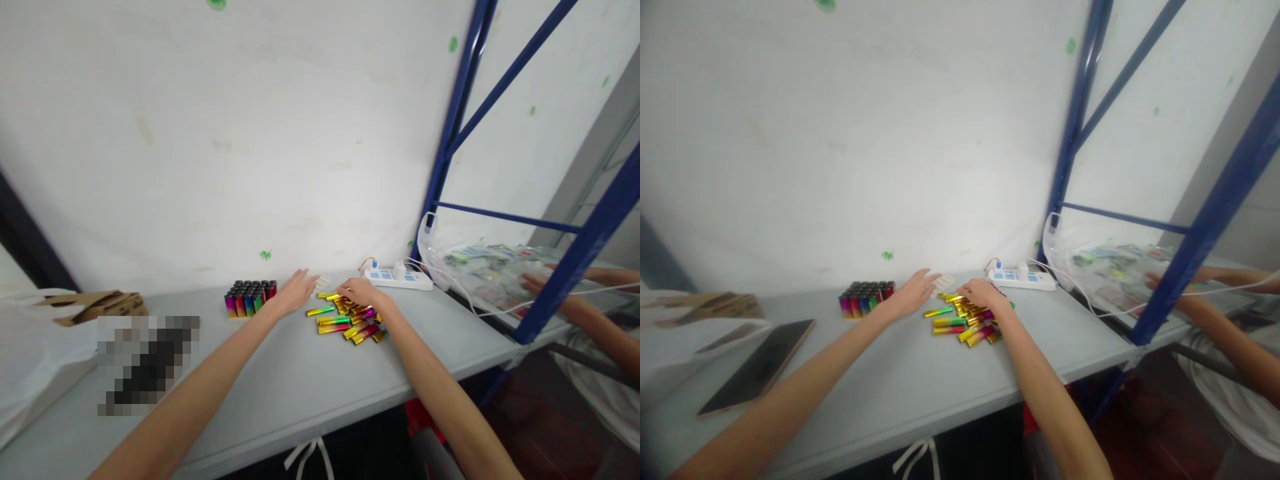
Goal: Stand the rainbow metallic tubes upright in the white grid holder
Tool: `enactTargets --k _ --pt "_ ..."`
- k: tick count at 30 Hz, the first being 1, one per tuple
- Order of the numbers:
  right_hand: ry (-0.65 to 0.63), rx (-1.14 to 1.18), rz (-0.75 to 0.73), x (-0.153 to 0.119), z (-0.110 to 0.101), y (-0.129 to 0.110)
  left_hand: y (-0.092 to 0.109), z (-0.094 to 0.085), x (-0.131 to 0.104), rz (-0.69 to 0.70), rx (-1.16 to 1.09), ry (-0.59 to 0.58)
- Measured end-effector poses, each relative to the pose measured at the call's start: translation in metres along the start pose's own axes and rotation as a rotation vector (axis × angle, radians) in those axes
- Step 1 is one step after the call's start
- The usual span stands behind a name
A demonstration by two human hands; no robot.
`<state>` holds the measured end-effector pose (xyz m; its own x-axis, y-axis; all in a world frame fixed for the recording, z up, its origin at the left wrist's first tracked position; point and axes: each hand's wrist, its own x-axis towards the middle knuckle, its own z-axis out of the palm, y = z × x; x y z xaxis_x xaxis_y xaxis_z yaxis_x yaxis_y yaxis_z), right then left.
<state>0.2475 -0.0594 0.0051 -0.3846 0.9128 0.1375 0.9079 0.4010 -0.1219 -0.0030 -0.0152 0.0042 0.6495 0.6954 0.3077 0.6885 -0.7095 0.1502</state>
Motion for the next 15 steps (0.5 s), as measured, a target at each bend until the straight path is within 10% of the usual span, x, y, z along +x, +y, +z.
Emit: enactTargets --k 5,9,15 --pt "0.111 0.014 0.007 -0.003 0.002 0.004 0.005 -0.047 -0.047 0.068 0.034 0.252" --pt "0.133 0.004 0.052 0.001 0.008 0.002 -0.018 -0.08 -0.092 -0.387 0.075 0.479" --pt "-0.067 0.074 0.023 -0.002 0.0 -0.005 -0.022 -0.046 -0.133 -0.772 -0.067 0.391"
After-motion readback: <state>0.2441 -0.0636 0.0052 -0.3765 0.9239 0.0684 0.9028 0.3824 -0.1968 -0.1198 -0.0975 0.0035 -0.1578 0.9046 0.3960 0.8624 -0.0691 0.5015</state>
